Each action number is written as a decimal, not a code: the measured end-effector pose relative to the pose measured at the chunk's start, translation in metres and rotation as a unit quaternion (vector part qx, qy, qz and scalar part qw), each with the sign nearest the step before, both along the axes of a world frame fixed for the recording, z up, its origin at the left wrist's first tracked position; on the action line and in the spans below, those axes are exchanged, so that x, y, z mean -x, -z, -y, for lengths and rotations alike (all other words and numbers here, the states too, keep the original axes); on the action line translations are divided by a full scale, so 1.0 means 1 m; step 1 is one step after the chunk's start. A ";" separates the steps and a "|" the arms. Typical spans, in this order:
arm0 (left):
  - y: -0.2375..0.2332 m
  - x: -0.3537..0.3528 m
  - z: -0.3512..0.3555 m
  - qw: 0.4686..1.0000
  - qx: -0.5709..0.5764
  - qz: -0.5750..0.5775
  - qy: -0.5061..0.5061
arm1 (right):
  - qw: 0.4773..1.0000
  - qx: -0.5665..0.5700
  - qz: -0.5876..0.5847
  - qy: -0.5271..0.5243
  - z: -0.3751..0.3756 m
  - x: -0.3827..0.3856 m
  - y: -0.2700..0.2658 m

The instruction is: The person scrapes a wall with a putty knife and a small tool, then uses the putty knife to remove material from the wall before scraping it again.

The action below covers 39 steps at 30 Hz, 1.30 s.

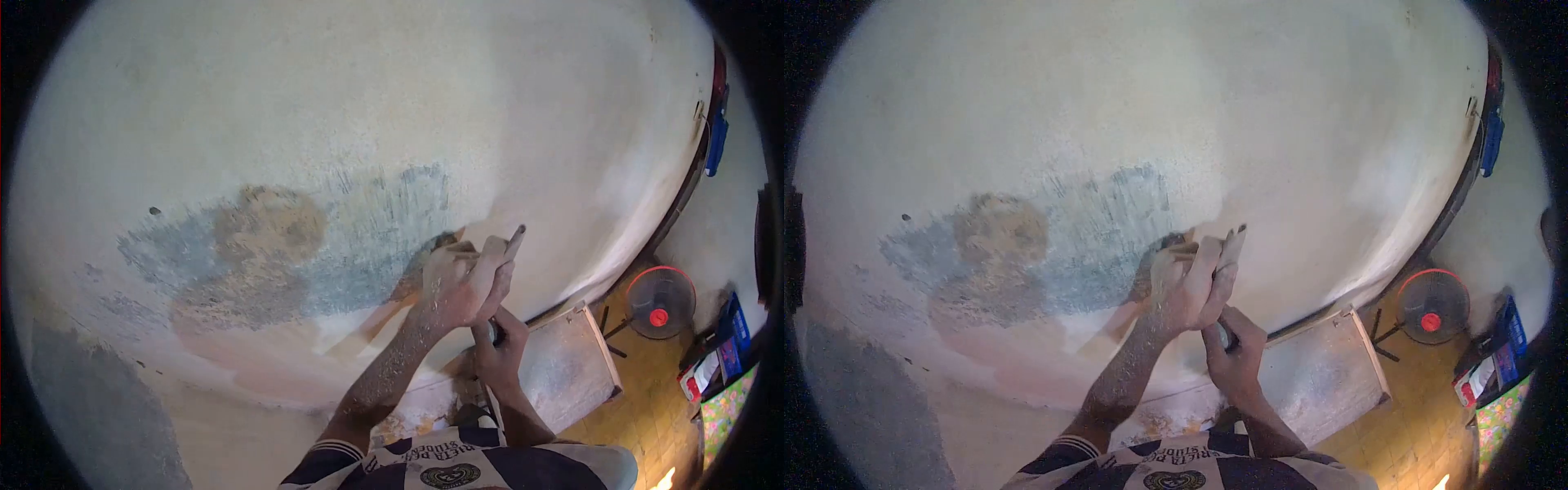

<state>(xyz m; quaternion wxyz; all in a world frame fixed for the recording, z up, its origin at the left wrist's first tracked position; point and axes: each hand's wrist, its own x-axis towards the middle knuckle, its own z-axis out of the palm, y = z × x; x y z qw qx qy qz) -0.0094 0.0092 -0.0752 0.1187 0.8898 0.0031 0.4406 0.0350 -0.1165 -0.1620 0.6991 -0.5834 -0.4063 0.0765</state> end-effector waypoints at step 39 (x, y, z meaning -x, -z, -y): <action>0.009 -0.002 0.001 0.997 0.048 0.042 0.036 | 0.998 0.008 0.061 0.031 0.000 -0.006 0.007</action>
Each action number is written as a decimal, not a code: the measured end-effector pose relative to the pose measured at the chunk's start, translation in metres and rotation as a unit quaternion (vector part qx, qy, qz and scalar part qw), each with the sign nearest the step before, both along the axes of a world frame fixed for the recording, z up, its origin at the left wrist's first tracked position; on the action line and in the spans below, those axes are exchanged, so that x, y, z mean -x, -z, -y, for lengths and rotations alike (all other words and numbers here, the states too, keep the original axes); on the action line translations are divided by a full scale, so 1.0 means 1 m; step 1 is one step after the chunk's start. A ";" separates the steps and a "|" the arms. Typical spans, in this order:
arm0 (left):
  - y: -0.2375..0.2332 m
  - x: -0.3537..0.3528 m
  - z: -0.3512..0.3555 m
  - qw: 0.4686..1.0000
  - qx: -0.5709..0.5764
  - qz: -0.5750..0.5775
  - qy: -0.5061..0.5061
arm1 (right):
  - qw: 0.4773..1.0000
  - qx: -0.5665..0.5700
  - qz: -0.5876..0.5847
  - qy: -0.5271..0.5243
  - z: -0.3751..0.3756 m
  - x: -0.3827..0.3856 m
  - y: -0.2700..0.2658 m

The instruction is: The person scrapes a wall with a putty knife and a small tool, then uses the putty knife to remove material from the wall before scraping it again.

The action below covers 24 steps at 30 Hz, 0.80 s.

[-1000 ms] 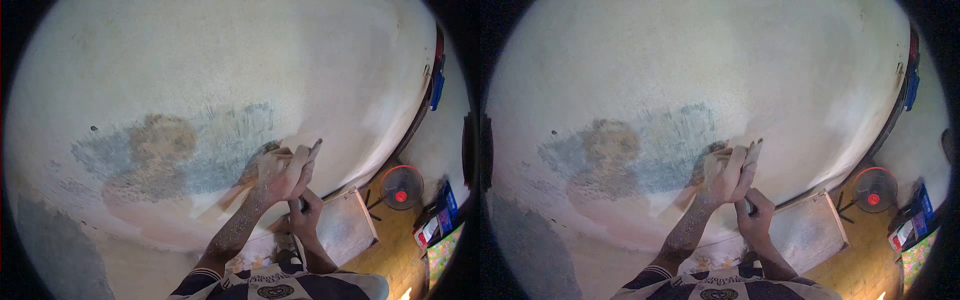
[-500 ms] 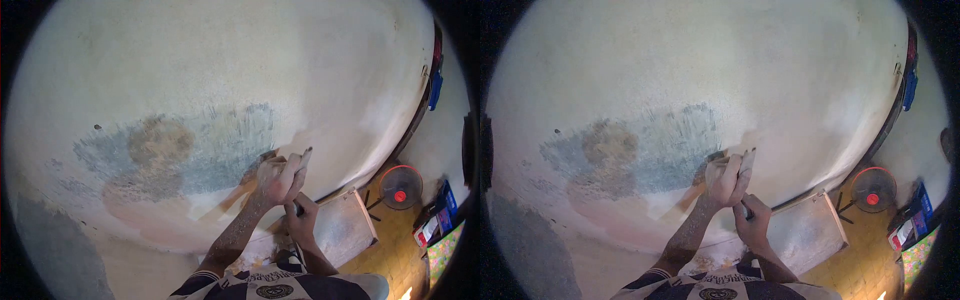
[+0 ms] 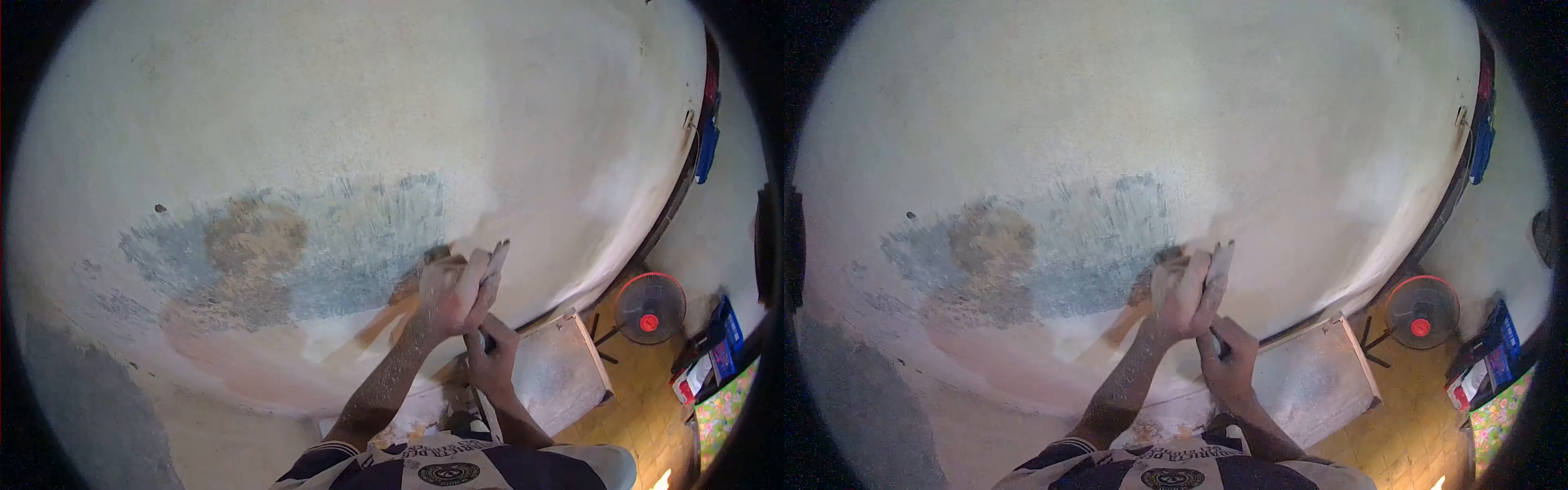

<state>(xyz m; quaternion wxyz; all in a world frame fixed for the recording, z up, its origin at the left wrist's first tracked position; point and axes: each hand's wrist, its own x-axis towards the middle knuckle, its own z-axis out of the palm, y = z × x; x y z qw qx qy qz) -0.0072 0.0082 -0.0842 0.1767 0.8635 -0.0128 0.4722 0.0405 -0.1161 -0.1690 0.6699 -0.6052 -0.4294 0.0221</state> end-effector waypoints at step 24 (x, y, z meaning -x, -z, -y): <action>-0.012 -0.004 -0.001 0.995 -0.062 -0.029 -0.072 | 0.998 0.016 -0.053 -0.018 0.002 0.001 -0.012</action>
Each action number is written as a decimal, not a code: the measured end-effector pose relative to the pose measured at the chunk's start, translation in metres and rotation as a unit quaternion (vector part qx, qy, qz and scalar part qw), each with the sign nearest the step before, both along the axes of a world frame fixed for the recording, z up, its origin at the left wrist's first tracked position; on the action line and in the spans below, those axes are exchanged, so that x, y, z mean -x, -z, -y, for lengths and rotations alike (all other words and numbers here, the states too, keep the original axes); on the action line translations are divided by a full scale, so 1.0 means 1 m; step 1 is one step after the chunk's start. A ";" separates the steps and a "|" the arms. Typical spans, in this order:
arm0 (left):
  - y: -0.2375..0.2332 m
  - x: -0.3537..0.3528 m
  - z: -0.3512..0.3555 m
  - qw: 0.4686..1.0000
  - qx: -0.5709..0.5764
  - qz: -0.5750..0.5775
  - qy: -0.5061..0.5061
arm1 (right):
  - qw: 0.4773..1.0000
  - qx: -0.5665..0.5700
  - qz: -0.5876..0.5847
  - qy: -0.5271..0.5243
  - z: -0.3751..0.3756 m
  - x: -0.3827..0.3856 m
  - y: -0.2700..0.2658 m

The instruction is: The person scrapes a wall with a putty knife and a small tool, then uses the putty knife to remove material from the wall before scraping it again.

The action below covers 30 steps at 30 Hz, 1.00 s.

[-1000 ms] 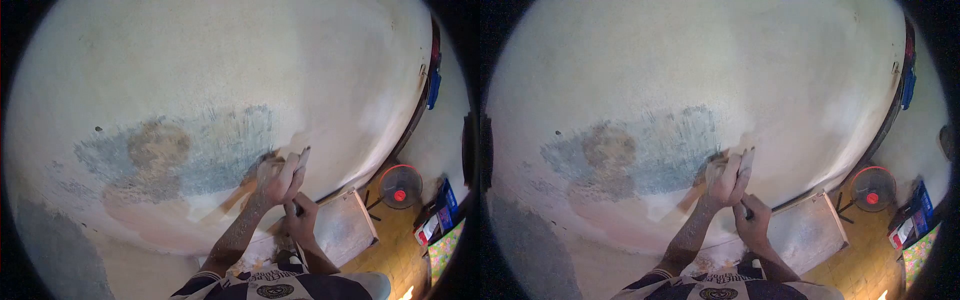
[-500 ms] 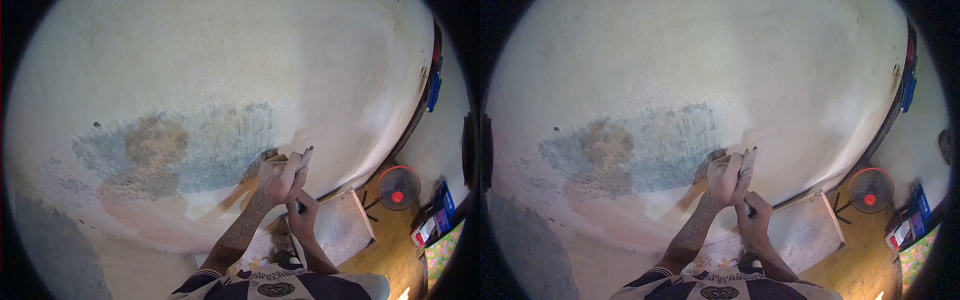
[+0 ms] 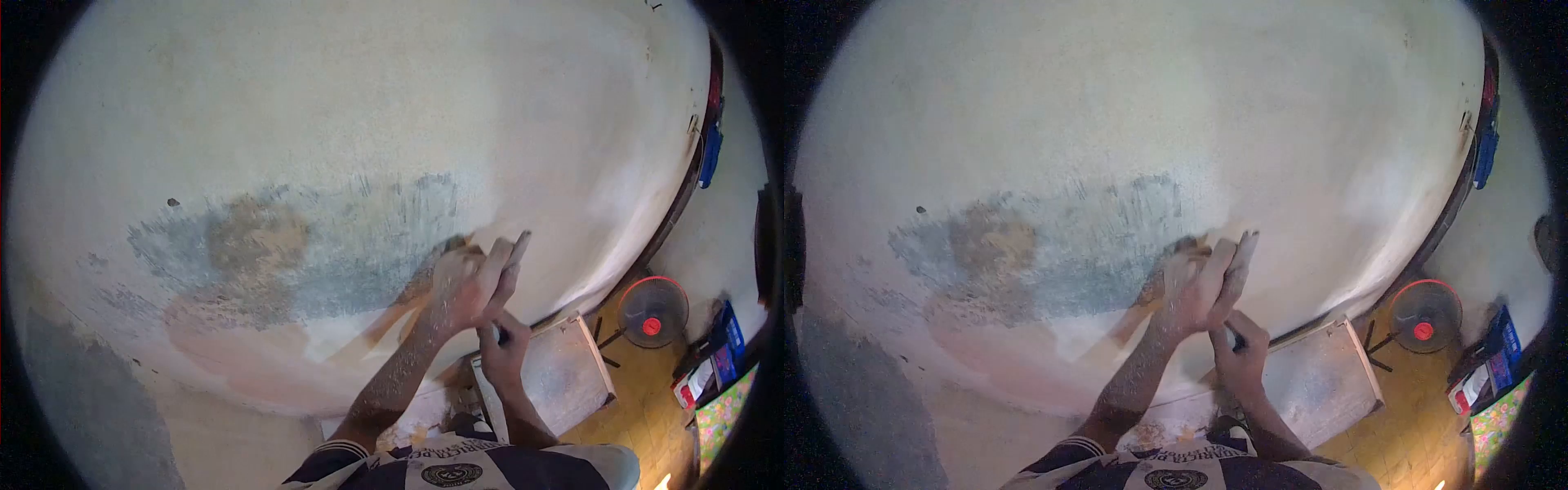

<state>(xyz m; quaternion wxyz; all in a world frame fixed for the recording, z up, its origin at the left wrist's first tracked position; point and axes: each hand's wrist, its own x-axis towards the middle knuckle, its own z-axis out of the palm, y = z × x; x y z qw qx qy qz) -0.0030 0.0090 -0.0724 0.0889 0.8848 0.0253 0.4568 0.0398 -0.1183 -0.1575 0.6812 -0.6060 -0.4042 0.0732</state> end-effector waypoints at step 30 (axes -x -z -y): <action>0.001 -0.006 0.005 1.000 -0.002 -0.015 -0.007 | 0.996 0.002 -0.079 -0.032 0.002 -0.013 0.009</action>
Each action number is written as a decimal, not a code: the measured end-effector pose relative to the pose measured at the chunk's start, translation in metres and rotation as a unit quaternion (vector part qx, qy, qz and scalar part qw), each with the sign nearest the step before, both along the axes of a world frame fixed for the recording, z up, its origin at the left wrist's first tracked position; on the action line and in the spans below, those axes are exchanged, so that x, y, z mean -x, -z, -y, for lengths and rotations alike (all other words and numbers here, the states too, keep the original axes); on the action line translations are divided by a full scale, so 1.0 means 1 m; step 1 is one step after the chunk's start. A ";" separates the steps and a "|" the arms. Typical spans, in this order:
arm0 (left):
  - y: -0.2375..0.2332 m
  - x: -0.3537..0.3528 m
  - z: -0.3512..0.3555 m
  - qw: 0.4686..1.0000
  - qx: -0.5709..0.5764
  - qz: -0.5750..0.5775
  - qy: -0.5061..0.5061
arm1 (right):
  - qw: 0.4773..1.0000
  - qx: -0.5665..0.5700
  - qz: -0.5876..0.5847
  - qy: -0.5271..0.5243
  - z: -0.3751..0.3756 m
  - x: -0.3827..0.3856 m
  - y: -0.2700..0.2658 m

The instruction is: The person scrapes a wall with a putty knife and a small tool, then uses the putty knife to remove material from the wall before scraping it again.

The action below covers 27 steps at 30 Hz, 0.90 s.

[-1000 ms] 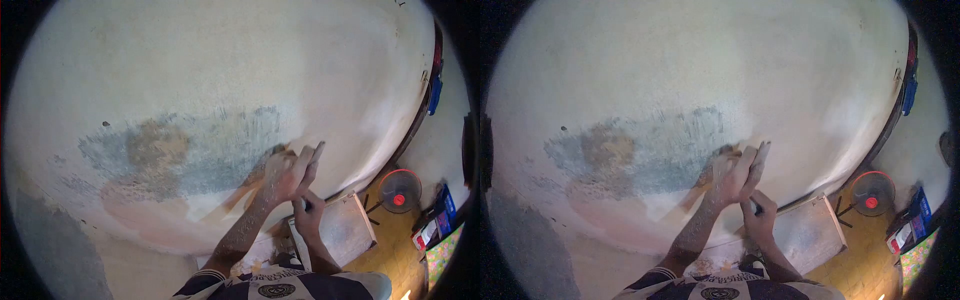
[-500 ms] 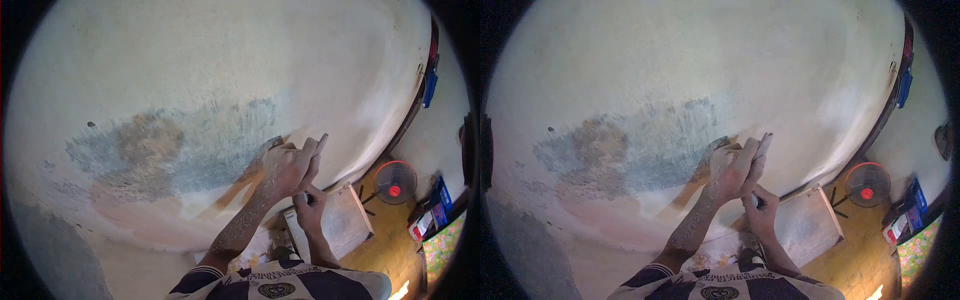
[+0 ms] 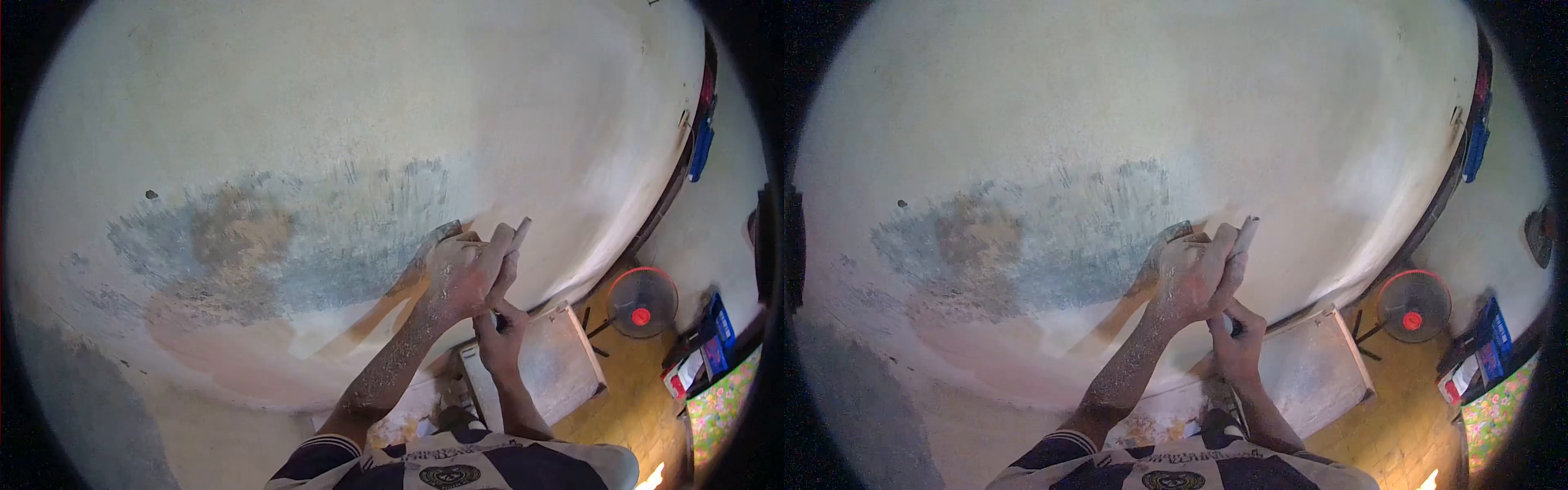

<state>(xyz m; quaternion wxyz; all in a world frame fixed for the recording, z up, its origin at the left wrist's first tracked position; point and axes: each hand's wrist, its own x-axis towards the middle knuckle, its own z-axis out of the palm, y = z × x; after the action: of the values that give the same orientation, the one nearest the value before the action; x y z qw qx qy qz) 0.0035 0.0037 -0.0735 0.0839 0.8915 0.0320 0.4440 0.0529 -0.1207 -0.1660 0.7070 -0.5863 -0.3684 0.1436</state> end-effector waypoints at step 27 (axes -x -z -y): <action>-0.012 -0.002 0.009 0.997 0.077 -0.029 0.006 | 0.999 0.009 -0.036 -0.021 0.015 0.005 -0.032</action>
<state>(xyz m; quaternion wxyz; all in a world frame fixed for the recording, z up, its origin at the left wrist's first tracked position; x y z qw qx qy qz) 0.0056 -0.0054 -0.0612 0.1541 0.8952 0.0634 0.4133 0.0480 -0.1355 -0.1342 0.7113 -0.5794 -0.3535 0.1826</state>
